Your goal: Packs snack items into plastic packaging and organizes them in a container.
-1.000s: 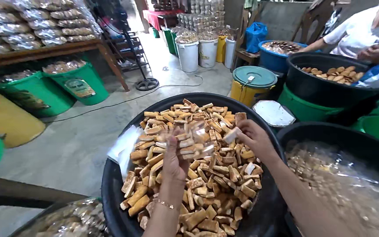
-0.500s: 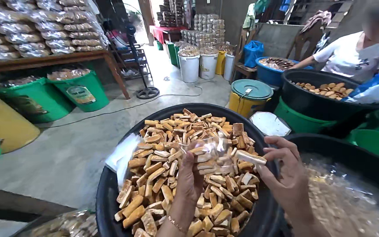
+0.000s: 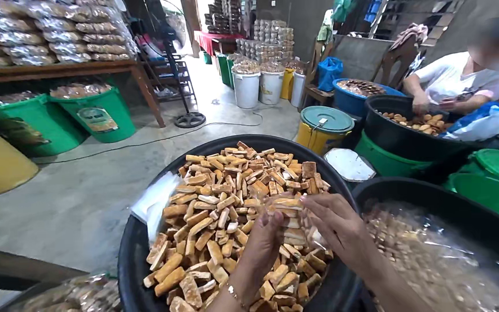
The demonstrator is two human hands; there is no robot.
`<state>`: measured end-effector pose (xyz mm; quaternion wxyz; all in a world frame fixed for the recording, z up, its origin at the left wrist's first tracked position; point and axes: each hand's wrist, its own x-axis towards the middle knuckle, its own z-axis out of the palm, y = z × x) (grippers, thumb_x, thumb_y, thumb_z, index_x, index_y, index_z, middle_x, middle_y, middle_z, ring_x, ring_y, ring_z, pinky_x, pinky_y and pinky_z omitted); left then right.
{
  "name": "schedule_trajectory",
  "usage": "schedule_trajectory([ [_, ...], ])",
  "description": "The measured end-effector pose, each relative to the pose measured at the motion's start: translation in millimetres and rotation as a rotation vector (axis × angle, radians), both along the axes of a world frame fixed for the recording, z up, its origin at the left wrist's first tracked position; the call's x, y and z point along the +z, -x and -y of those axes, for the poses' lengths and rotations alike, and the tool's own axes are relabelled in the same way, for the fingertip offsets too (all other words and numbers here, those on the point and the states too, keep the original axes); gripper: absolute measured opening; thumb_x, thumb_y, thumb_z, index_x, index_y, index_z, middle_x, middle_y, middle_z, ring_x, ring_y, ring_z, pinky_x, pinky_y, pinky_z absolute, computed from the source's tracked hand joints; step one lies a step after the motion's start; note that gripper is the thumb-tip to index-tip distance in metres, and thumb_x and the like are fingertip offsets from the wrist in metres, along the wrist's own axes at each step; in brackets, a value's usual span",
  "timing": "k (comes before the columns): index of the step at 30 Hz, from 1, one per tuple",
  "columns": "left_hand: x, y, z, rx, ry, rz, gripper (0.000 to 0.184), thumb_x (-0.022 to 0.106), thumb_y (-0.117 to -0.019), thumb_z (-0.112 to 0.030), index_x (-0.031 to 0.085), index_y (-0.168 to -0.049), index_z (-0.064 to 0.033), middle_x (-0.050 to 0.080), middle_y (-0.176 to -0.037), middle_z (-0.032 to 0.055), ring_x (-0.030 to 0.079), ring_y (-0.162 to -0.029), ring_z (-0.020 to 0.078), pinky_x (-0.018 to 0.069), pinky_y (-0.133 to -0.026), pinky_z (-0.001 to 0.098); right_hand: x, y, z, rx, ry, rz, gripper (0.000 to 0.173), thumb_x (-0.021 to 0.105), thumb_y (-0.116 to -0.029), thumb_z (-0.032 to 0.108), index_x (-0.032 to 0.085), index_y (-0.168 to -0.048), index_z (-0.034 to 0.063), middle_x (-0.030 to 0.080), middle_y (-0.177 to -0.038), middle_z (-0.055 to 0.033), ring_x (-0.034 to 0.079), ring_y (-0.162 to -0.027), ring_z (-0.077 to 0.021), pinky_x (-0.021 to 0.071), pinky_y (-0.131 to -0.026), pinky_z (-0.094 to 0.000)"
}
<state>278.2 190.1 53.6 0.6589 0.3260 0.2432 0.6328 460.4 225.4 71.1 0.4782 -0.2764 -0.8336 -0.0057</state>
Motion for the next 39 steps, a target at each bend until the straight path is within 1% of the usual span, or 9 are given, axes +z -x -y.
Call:
schedule_trajectory([
  [5,1,-6,5,-0.031,-0.144,0.006,0.064,0.076,-0.0875,-0.044,0.054,-0.134,-0.0064,0.074,-0.110,0.0070,0.073,-0.097,0.0181,0.0612,-0.088,0.0352,-16,-1,13,0.042,-0.036,-0.197,0.022,0.050,-0.1087,0.021,0.061,-0.125,0.0104,0.069,-0.110,-0.0028,0.066,-0.100,-0.0014,0.0522,-0.092,-0.0145],
  [12,6,0,5,0.065,-0.105,-0.054,0.058,0.071,-0.0944,-0.033,0.048,-0.137,-0.0024,0.072,-0.115,0.0066,0.073,-0.098,0.0161,0.0617,-0.086,0.0328,-21,-2,24,0.127,0.169,-0.115,0.034,0.044,-0.1098,0.026,0.063,-0.133,0.0100,0.069,-0.117,-0.0088,0.066,-0.100,-0.0064,0.0534,-0.090,-0.0184],
  [16,11,4,2,0.112,-0.035,-0.194,0.037,0.051,-0.1040,-0.017,0.045,-0.136,-0.0007,0.072,-0.106,0.0059,0.073,-0.091,0.0153,0.0626,-0.083,0.0327,-18,-17,27,0.410,0.565,-0.088,0.019,0.053,-0.1027,0.017,0.068,-0.102,0.0049,0.066,-0.117,-0.0064,0.061,-0.113,-0.0041,0.0518,-0.095,-0.0186],
  [22,10,16,-7,0.036,-0.092,-0.541,0.092,0.041,-0.0978,-0.069,0.007,-0.160,-0.0107,0.062,-0.133,0.0032,0.068,-0.108,0.0100,0.0591,-0.087,0.0284,-19,-31,19,0.626,0.974,-0.075,0.030,0.041,-0.0994,0.003,0.068,-0.113,0.0025,0.060,-0.089,0.0092,0.043,-0.068,0.0123,0.0360,-0.060,-0.0068],
  [24,7,22,-10,-0.052,-0.280,-0.662,0.087,0.052,-0.0984,-0.060,0.022,-0.156,-0.0019,0.058,-0.139,0.0046,0.064,-0.114,0.0104,0.0572,-0.094,0.0304,-14,-41,15,0.624,1.038,0.057,0.034,0.040,-0.0976,0.003,0.063,-0.122,0.0043,0.062,-0.095,0.0063,0.044,-0.068,0.0094,0.0373,-0.060,-0.0106],
  [29,-3,14,-7,-0.127,-0.474,-1.010,0.057,0.071,-0.0927,-0.011,0.051,-0.146,-0.0077,0.055,-0.144,0.0072,0.065,-0.112,0.0058,0.0599,-0.088,0.0243,-9,-33,25,0.410,1.126,0.348,0.029,0.046,-0.1033,0.002,0.058,-0.129,-0.0045,0.066,-0.106,-0.0235,0.065,-0.096,-0.0331,0.0511,-0.087,-0.0544],
  [33,-5,15,-2,-0.077,-0.437,-0.956,0.050,0.068,-0.0945,-0.025,0.054,-0.140,-0.0098,0.062,-0.134,-0.0041,0.066,-0.102,-0.0001,0.0588,-0.084,0.0212,-17,-45,36,0.488,1.044,0.164,0.029,0.046,-0.0999,0.001,0.058,-0.126,-0.0035,0.067,-0.108,-0.0192,0.065,-0.093,-0.0259,0.0539,-0.082,-0.0459],
  [37,-17,4,5,-0.087,-0.417,-1.011,0.030,0.065,-0.0967,-0.024,0.067,-0.126,-0.0219,0.066,-0.126,-0.0103,0.068,-0.098,0.0002,0.0604,-0.080,0.0205,-26,-49,54,0.434,1.081,0.138,0.032,0.048,-0.1023,-0.001,0.057,-0.133,-0.0021,0.068,-0.113,-0.0255,0.069,-0.098,-0.0393,0.0533,-0.087,-0.0600],
  [39,-18,5,6,-0.054,-0.389,-0.970,0.034,0.068,-0.0959,-0.027,0.064,-0.129,-0.0313,0.065,-0.127,-0.0182,0.068,-0.100,-0.0023,0.0594,-0.081,0.0187,-37,-63,63,0.534,1.039,-0.073,0.036,0.045,-0.1034,0.002,0.058,-0.136,-0.0044,0.068,-0.112,-0.0247,0.068,-0.093,-0.0314,0.0552,-0.081,-0.0484],
])
